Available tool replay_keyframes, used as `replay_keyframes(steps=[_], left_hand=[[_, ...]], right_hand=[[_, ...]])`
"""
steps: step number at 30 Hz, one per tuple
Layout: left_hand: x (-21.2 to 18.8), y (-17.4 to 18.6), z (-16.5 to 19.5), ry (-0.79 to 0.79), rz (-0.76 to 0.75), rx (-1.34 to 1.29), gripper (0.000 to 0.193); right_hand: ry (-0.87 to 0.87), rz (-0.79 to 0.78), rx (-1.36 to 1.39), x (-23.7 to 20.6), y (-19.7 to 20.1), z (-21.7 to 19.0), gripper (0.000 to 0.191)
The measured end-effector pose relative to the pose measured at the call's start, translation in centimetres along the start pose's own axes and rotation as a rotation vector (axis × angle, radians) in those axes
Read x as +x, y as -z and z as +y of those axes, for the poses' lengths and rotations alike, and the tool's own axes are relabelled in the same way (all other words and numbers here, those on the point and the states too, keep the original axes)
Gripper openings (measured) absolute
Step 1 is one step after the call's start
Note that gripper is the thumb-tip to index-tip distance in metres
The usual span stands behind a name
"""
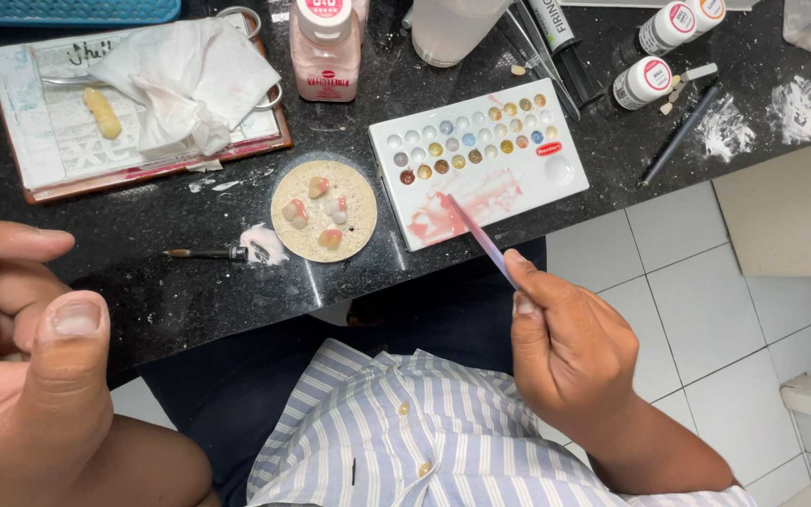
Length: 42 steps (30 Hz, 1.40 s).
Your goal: The person paints small tooth-shaped objects using a fine brush and a color palette. They dip the brush into a water container, mix colors on the palette, and apply paint to the objects one at a time, placing them on a circular holder.
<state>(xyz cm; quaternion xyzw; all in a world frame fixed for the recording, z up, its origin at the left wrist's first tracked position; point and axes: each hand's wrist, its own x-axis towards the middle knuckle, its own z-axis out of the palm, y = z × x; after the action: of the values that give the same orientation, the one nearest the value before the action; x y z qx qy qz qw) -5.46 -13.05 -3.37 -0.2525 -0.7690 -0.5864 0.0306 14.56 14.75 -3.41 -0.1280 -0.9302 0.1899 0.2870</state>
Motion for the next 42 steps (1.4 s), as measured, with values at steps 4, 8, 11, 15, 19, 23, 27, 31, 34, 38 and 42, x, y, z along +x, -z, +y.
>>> replay_keyframes(steps=[4,8,11,15,19,23,27,31,34,38,42], left_hand=[[0.4,-0.4,0.4,-0.009,0.06,0.023,0.04],[0.1,-0.6,0.4,-0.006,0.092,-0.12,0.04],[-0.1,-0.5,0.2,-0.015,0.076,-0.065,0.039],[0.0,-0.3,0.0,-0.032,0.065,-0.014,0.037],[0.2,-0.1,-0.2,-0.036,0.055,0.005,0.038],[-0.1,-0.1,-0.1,-0.042,0.071,-0.072,0.039],[0.0,0.0,-0.3,-0.048,0.042,-0.03,0.038],[0.2,0.1,-0.4,-0.034,0.046,-0.013,0.04],[0.1,0.0,-0.1,-0.012,0.075,-0.037,0.04],[0.1,-0.2,0.5,-0.062,0.054,-0.111,0.037],[0.5,-0.3,0.9,-0.049,0.061,-0.086,0.038]], right_hand=[[-0.201,0.07,0.005,0.6,0.8,0.2,0.02],[-0.174,0.062,-0.025,1.1,0.5,0.2,0.019],[-0.105,0.014,0.026,1.0,0.2,-0.4,0.02],[-0.081,-0.014,0.05,0.8,0.6,-0.8,0.019],[-0.258,0.064,0.054,1.2,1.3,-0.1,0.019],[-0.273,0.062,0.004,1.6,1.0,0.4,0.019],[-0.252,0.02,-0.008,1.4,0.9,0.0,0.019],[-0.322,-0.023,0.034,1.4,0.9,-0.5,0.02],[-0.259,-0.04,0.054,1.6,0.7,-1.1,0.021],[-0.16,-0.071,0.085,1.7,0.2,-1.9,0.02],[-0.142,-0.078,0.093,1.5,0.1,-2.1,0.02]])
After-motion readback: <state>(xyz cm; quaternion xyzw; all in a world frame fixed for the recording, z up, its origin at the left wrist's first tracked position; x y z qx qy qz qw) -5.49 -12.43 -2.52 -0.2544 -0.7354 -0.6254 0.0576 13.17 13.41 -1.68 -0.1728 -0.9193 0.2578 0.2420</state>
